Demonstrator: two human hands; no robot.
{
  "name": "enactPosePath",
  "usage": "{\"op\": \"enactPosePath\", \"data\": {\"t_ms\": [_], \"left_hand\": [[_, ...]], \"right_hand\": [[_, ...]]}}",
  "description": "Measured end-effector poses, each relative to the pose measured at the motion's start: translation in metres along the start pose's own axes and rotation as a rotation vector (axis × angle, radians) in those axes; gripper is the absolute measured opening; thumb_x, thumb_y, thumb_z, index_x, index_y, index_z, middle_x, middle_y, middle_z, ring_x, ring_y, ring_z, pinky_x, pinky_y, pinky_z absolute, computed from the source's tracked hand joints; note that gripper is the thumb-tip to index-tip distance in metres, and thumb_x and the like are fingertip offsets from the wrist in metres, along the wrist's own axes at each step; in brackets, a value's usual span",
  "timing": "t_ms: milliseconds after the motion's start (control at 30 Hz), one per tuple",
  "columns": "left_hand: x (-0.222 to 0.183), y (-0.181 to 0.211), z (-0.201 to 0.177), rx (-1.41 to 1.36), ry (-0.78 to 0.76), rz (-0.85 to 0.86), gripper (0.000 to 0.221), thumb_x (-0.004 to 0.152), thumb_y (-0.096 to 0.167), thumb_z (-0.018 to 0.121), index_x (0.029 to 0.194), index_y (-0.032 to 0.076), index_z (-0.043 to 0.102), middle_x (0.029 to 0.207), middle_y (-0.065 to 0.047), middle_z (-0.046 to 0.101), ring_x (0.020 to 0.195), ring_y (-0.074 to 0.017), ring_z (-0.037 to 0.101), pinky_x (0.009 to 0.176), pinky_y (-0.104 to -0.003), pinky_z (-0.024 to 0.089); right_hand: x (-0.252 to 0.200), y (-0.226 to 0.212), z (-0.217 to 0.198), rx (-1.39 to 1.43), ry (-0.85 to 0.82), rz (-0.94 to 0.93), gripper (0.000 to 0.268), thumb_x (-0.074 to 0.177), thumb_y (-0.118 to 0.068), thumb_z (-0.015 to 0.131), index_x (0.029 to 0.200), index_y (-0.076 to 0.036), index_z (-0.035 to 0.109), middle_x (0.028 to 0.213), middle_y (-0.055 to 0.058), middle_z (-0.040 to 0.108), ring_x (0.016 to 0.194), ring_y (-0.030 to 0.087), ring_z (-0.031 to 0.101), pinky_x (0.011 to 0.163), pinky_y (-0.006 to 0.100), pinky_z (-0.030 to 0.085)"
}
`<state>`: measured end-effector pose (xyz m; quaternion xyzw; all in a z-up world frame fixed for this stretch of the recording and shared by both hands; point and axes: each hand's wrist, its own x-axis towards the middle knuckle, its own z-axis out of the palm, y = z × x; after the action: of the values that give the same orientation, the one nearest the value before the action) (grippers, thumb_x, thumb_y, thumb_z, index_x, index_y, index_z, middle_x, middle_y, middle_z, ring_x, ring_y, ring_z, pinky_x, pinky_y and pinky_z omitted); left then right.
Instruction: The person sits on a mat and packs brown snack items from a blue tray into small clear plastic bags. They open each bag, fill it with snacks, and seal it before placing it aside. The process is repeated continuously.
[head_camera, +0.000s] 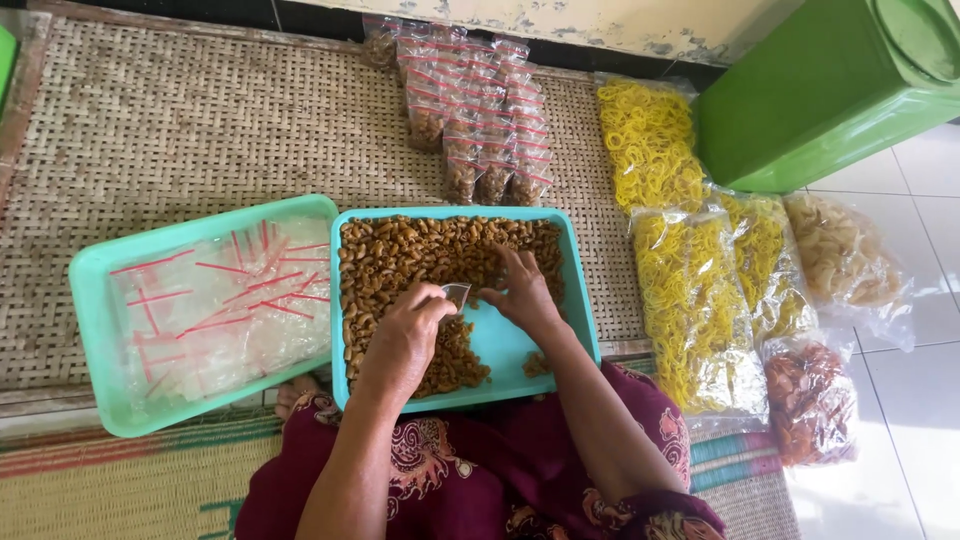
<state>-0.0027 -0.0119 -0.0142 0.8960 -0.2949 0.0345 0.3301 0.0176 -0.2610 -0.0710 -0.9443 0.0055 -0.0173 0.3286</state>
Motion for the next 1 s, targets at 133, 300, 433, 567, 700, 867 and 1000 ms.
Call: {"op": "enactPosePath", "data": {"t_ms": [133, 300, 433, 567, 700, 867, 1000], "left_hand": [[0.001, 0.0, 0.0, 0.004, 0.005, 0.008, 0.023, 0.091, -0.004, 0.068, 0.103, 0.016, 0.069, 0.107, 0.001, 0.06, 0.095, -0.024, 0.074, 0.075, -0.032, 0.069], [0.0, -0.002, 0.006, -0.038, 0.022, 0.0, 0.022, 0.092, -0.004, 0.067, 0.102, 0.016, 0.07, 0.108, 0.0, 0.06, 0.097, -0.0236, 0.074, 0.075, -0.03, 0.067], [-0.002, -0.001, 0.007, -0.067, 0.039, 0.007, 0.023, 0.091, -0.005, 0.067, 0.102, 0.015, 0.07, 0.109, -0.001, 0.06, 0.098, -0.0256, 0.074, 0.076, -0.032, 0.067], [0.003, 0.004, 0.003, -0.059, 0.059, 0.025, 0.022, 0.089, -0.006, 0.069, 0.1, 0.012, 0.071, 0.11, -0.003, 0.063, 0.098, -0.0261, 0.074, 0.078, -0.033, 0.067], [0.01, 0.016, -0.001, -0.058, 0.023, -0.015, 0.019, 0.089, -0.008, 0.069, 0.097, 0.009, 0.073, 0.111, -0.004, 0.064, 0.097, -0.0232, 0.075, 0.08, -0.029, 0.066], [0.02, 0.029, -0.006, -0.074, 0.054, -0.014, 0.021, 0.088, -0.011, 0.069, 0.098, 0.007, 0.074, 0.111, -0.007, 0.065, 0.097, -0.0254, 0.075, 0.08, -0.03, 0.066], [0.013, 0.02, -0.004, -0.106, 0.062, -0.048, 0.015, 0.09, -0.004, 0.069, 0.097, 0.008, 0.073, 0.11, -0.003, 0.063, 0.094, -0.0239, 0.076, 0.079, -0.031, 0.068]], "right_hand": [[0.013, 0.015, 0.02, 0.007, 0.042, -0.064, 0.077, 0.078, -0.028, 0.091, 0.143, -0.006, 0.056, 0.115, 0.014, 0.055, 0.082, 0.029, 0.076, 0.077, 0.041, 0.065], [0.014, 0.021, 0.026, 0.003, 0.051, -0.131, 0.029, 0.085, -0.024, 0.083, 0.112, -0.021, 0.074, 0.096, 0.005, 0.062, 0.081, 0.026, 0.075, 0.07, 0.037, 0.063], [0.005, 0.009, 0.008, 0.019, 0.01, -0.167, 0.017, 0.089, -0.016, 0.079, 0.106, -0.017, 0.074, 0.087, 0.007, 0.067, 0.078, 0.026, 0.074, 0.069, 0.037, 0.062], [-0.002, -0.03, -0.026, 0.103, 0.058, -0.175, 0.017, 0.087, -0.011, 0.08, 0.103, -0.014, 0.076, 0.086, 0.009, 0.071, 0.078, 0.026, 0.075, 0.068, 0.035, 0.063], [-0.013, -0.093, -0.061, 0.212, 0.122, -0.233, 0.018, 0.088, -0.011, 0.08, 0.106, -0.013, 0.077, 0.09, 0.007, 0.073, 0.078, 0.021, 0.075, 0.068, 0.031, 0.064], [-0.021, -0.128, -0.078, 0.232, 0.084, -0.329, 0.021, 0.088, -0.007, 0.079, 0.11, -0.009, 0.076, 0.095, 0.012, 0.073, 0.077, 0.021, 0.074, 0.066, 0.032, 0.064], [-0.022, -0.078, -0.073, 0.246, 0.066, -0.165, 0.042, 0.087, -0.017, 0.083, 0.126, -0.01, 0.07, 0.102, 0.012, 0.072, 0.078, 0.023, 0.075, 0.069, 0.034, 0.063]]}}
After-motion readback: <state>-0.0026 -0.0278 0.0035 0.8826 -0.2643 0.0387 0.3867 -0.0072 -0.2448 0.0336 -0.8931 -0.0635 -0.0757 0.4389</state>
